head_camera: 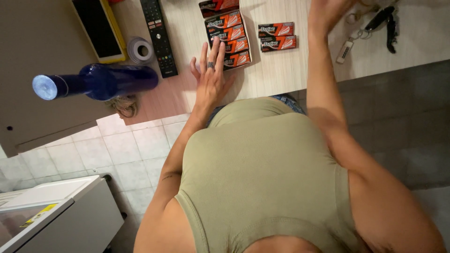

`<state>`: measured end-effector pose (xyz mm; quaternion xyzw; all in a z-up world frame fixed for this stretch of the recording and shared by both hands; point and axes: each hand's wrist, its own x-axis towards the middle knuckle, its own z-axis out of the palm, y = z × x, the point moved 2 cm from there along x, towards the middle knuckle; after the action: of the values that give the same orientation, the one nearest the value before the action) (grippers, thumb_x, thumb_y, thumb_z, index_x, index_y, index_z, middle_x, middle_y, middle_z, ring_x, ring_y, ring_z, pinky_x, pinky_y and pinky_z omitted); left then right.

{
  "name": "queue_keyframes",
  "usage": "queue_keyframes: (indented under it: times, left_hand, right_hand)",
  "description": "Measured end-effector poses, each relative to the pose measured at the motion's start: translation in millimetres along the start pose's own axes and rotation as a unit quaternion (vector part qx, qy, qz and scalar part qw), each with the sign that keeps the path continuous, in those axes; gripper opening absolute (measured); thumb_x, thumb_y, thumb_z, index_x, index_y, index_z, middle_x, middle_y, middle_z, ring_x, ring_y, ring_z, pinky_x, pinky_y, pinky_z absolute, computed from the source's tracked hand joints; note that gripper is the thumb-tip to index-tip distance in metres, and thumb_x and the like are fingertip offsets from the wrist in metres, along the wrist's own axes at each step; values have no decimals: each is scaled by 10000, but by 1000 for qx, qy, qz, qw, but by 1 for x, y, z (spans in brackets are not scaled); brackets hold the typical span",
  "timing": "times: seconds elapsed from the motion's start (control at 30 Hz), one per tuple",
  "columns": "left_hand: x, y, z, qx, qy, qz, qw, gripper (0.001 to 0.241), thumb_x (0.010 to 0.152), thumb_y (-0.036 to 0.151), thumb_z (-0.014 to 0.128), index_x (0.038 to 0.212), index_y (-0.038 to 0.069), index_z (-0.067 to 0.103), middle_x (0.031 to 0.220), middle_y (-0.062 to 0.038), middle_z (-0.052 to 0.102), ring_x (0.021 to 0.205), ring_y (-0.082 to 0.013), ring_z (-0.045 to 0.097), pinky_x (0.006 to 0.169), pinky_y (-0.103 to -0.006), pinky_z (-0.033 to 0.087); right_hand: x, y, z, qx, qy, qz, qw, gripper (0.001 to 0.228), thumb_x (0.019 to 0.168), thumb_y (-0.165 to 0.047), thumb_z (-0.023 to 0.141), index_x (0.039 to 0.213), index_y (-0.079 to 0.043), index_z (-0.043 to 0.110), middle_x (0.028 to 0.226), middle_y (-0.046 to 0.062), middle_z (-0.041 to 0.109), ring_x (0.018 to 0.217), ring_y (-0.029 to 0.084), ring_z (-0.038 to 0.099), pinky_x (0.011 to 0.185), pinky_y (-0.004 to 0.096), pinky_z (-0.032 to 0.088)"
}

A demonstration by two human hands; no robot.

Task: Unpacking small merchandise boxes from a larger container and arranging them neatly on a counter.

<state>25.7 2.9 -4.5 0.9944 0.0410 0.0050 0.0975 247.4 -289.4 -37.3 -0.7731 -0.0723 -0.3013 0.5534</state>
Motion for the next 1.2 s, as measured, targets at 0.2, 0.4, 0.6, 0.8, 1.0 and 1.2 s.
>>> queue_keyframes:
  times: [0.2, 0.4, 0.6, 0.8, 1.0, 1.2]
  left_hand:
    - [2, -8, 11, -9, 17, -25, 1000, 927, 969, 500, 756, 1662, 172, 235, 1734, -39, 222, 1602, -288, 222, 1212, -531, 162]
    - [6, -22, 20, -60, 83, -58, 993, 1026, 924, 541, 904, 1649, 215, 254, 1726, -32, 268, 1601, -273, 268, 1236, -472, 185]
    - [-8, -22, -2, -153, 97, -80, 980, 890, 1013, 463, 793, 1664, 207, 243, 1743, -50, 225, 1619, -286, 218, 1241, -452, 180]
    - [-24, -16, 6, -163, 97, -53, 981, 882, 1003, 467, 834, 1645, 239, 274, 1729, -37, 262, 1597, -280, 273, 1240, -480, 207]
    - [-25, -20, 19, -194, 116, 50, 973, 702, 1018, 148, 776, 1583, 266, 378, 1685, -30, 323, 1554, -356, 334, 1217, -545, 330]
    - [-21, -11, 8, -48, 151, 62, 985, 618, 1011, 69, 716, 1537, 259, 453, 1664, -44, 338, 1514, -317, 383, 1144, -505, 373]
  right_hand:
    - [-21, -77, 5, -81, -296, -30, 951, 215, 943, -12, 789, 1101, -28, 644, 1157, 147, 562, 1023, 287, 624, 892, 397, 620]
    - [-33, -69, -9, -166, -411, -156, 883, 383, 887, -199, 946, 1231, -97, 810, 1256, 123, 517, 1052, 307, 403, 883, 407, 442]
    - [-38, -88, 13, -30, -434, -87, 896, 225, 954, -33, 931, 1042, -66, 727, 1001, 70, 742, 885, 223, 572, 826, 374, 393]
    - [-80, -134, 72, 37, -467, -39, 882, 214, 860, -59, 919, 988, -117, 757, 945, 17, 749, 873, 191, 526, 751, 341, 404]
    - [-93, -140, 74, -77, -424, -200, 880, 309, 776, -184, 989, 946, -90, 748, 1070, 54, 528, 974, 280, 440, 877, 442, 357]
    - [-72, -125, 53, -61, -412, -203, 886, 117, 884, -125, 928, 927, -164, 827, 1074, 7, 609, 935, 259, 461, 871, 425, 341]
